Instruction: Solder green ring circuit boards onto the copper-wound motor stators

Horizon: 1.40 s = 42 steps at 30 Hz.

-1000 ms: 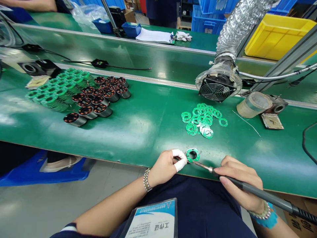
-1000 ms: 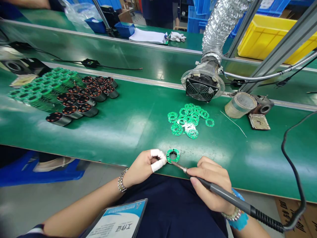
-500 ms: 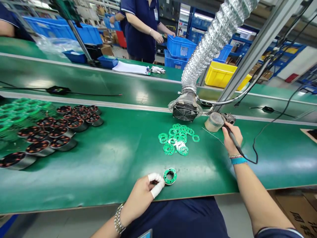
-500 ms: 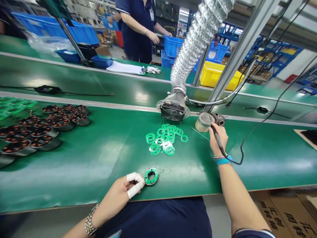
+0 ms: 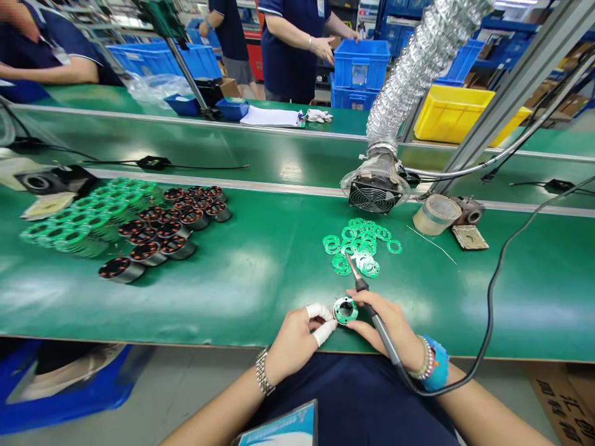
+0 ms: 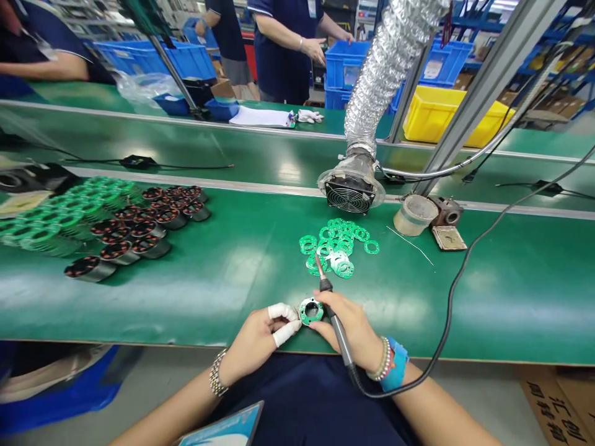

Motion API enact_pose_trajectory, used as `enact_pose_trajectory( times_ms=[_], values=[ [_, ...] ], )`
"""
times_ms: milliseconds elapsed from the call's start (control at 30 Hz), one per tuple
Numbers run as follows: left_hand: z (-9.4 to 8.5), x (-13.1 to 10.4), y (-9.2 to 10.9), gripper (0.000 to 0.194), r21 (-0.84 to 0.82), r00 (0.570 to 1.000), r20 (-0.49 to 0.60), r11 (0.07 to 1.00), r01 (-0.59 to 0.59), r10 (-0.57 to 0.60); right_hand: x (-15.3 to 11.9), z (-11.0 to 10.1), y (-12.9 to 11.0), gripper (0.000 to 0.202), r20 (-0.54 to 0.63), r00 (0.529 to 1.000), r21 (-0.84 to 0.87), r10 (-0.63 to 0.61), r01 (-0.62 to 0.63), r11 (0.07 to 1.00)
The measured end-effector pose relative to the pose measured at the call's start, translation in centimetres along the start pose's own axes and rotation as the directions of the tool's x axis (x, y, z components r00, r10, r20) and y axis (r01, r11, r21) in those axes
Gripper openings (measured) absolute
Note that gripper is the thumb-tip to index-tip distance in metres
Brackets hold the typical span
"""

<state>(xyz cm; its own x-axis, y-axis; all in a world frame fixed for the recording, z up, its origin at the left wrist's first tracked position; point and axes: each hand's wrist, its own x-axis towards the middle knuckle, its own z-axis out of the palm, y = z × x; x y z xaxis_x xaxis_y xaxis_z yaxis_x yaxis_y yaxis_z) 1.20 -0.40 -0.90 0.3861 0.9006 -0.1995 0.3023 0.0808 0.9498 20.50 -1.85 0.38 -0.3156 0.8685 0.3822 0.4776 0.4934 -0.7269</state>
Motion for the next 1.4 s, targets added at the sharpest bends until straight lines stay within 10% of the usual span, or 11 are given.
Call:
enact_pose_trajectory(
  times_ms=[700,833,967,1100,1167,1267,1333,1400],
  values=[
    [-1.5,1.1,0.6,0.018,-0.332,0.972,0.119,0.914,0.233,-0.205,1.0,1.6,1.1,0.028,0.028,1.0,-0.045,-0.009,0.011,0.999],
    [-2.4,0.5,0.4,0.013,0.091,0.999,0.031,0.996,0.002,-0.005,0.9,2.2,0.5,0.026,0.014,1.0,-0.084,0.012,-0.011,0.996],
    [-2.6,-0.3,-0.2,0.017,0.734,0.877,0.043,0.58,-0.352,0.479,0.8,2.4,0.4,0.026,0.028,1.0,-0.063,0.007,-0.006,0.998],
    [-2.6,-0.5,-0.4,0.015,0.858,0.761,0.203,0.263,-0.441,0.616,0.8,2.4,0.6,0.026,0.028,1.0,-0.074,0.008,-0.006,0.997],
    [-2.7,-0.2,0.0,0.016,0.831,0.791,0.194,0.331,-0.447,0.58,0.8,2.4,0.5,0.025,0.026,1.0,-0.077,0.0,0.002,0.997],
    [-2.5,0.7,0.8,0.017,0.603,0.932,0.109,0.722,-0.338,0.345,0.8,2.4,0.5,0.025,0.015,1.0,-0.087,-0.011,0.013,0.996],
    [-2.2,1.4,1.3,0.016,0.247,0.994,0.102,0.967,-0.058,0.034,0.8,2.5,0.4,0.025,0.008,1.0,-0.098,-0.017,0.017,0.995],
    [-1.9,1.8,1.5,0.014,-0.099,0.956,0.17,0.961,0.259,-0.24,0.9,2.5,0.5,0.025,0.005,1.0,-0.104,-0.019,0.02,0.994]
  ],
)
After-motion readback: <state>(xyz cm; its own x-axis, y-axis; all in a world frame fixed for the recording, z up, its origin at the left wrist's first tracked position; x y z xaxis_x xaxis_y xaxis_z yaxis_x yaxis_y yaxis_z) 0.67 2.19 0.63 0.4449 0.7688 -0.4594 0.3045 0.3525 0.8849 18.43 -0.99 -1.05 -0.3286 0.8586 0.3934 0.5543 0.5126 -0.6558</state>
